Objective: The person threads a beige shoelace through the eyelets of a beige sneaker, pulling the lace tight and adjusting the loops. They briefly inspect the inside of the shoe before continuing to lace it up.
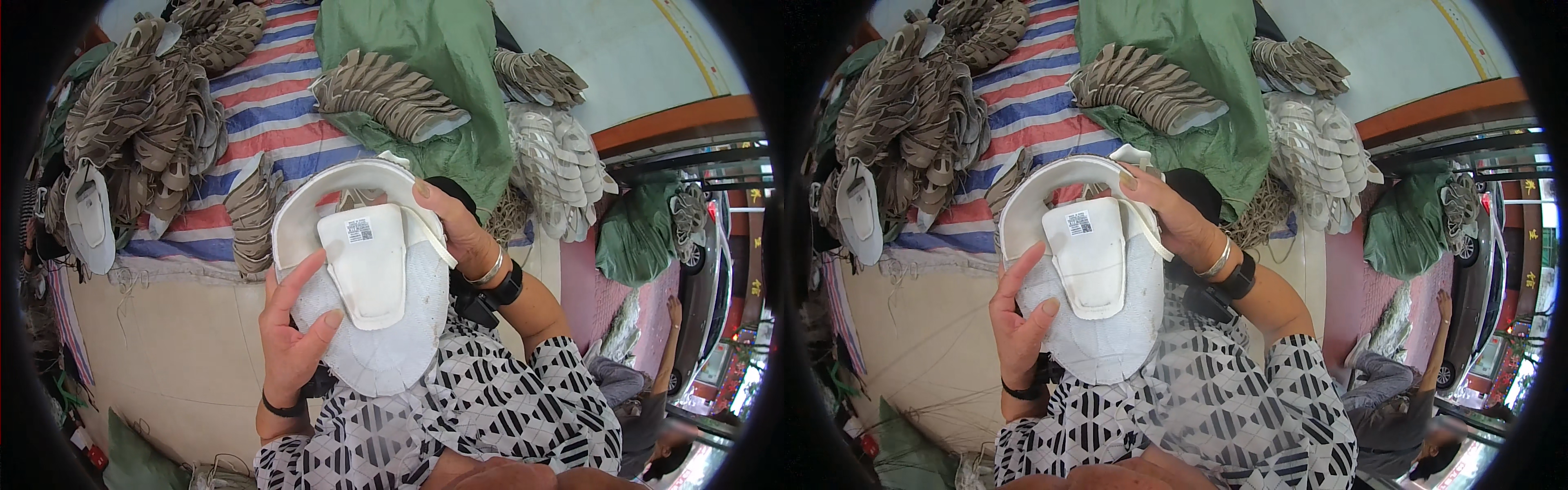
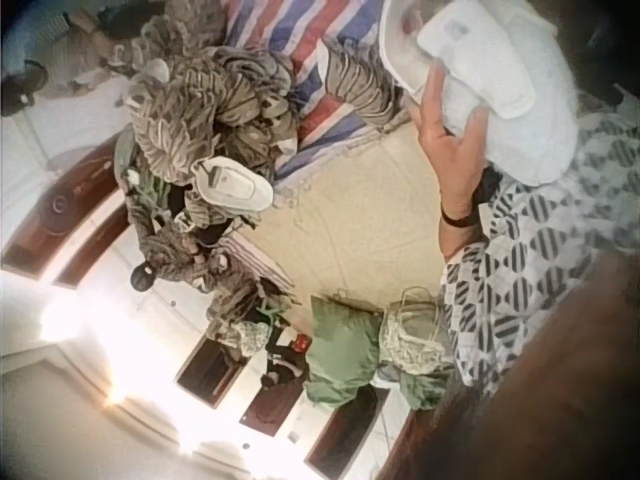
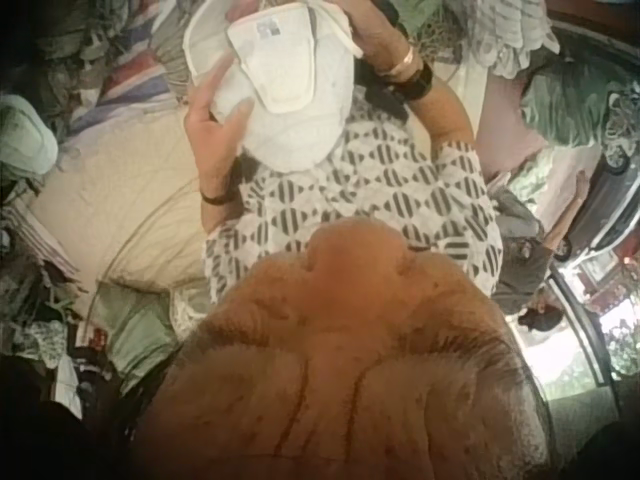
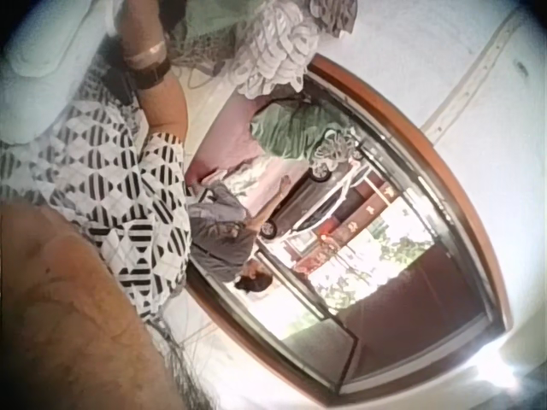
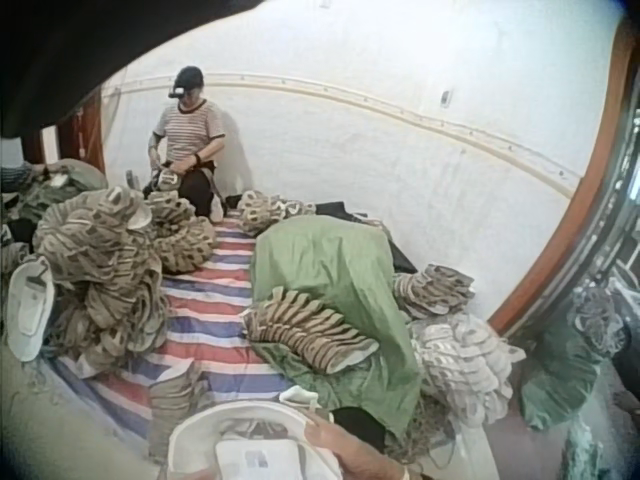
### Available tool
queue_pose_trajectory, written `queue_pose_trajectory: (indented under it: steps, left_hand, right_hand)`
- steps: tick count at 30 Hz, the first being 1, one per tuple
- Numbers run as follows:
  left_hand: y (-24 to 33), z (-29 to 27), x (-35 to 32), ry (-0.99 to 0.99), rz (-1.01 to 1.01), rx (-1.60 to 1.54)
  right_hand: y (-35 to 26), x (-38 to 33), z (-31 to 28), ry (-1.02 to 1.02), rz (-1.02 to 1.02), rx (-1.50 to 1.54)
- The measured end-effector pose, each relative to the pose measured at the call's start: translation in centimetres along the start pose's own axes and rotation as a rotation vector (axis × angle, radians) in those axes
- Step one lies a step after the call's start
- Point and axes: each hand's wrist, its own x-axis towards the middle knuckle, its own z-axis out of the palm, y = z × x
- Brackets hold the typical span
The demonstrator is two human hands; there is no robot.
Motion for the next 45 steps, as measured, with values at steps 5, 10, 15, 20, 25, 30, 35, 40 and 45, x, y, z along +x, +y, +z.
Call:
queue_pose_trajectory:
  steps: [5,10,15,20,25,30,35,40,45]
  left_hand:
    - [0.0,0.0,-0.2,0.0,0.006,0.001]
    - [0.4,0.2,-0.2,-0.01,0.029,0.003]
    - [0.6,0.0,-0.3,-0.01,0.041,0.04]
    - [0.9,-0.1,-0.1,-0.009,0.052,0.038]
    - [1.0,-0.3,-0.1,-0.004,0.056,-0.028]
    - [1.2,-0.5,0.1,0.013,0.02,-0.073]
    - [1.1,-0.6,0.1,0.034,-0.005,-0.097]
    - [1.1,-0.8,0.3,0.053,-0.004,-0.135]
    - [0.8,-0.9,0.2,0.078,-0.028,-0.177]
  right_hand:
    - [0.2,0.1,-0.2,-0.039,-0.007,0.014]
    - [0.3,0.0,-0.5,-0.037,0.01,0.027]
    - [0.3,-0.1,-0.3,-0.05,-0.047,-0.039]
    - [0.3,0.0,-0.2,-0.071,-0.083,-0.049]
    - [-0.4,-0.7,1.2,0.001,-0.084,-0.067]
    - [-1.0,-1.1,2.4,0.053,-0.081,-0.073]
    - [-1.2,-0.9,2.6,0.068,-0.049,-0.064]
    - [-1.1,-0.1,2.7,0.044,-0.053,-0.012]
    - [-1.1,0.2,2.6,0.042,-0.06,-0.104]
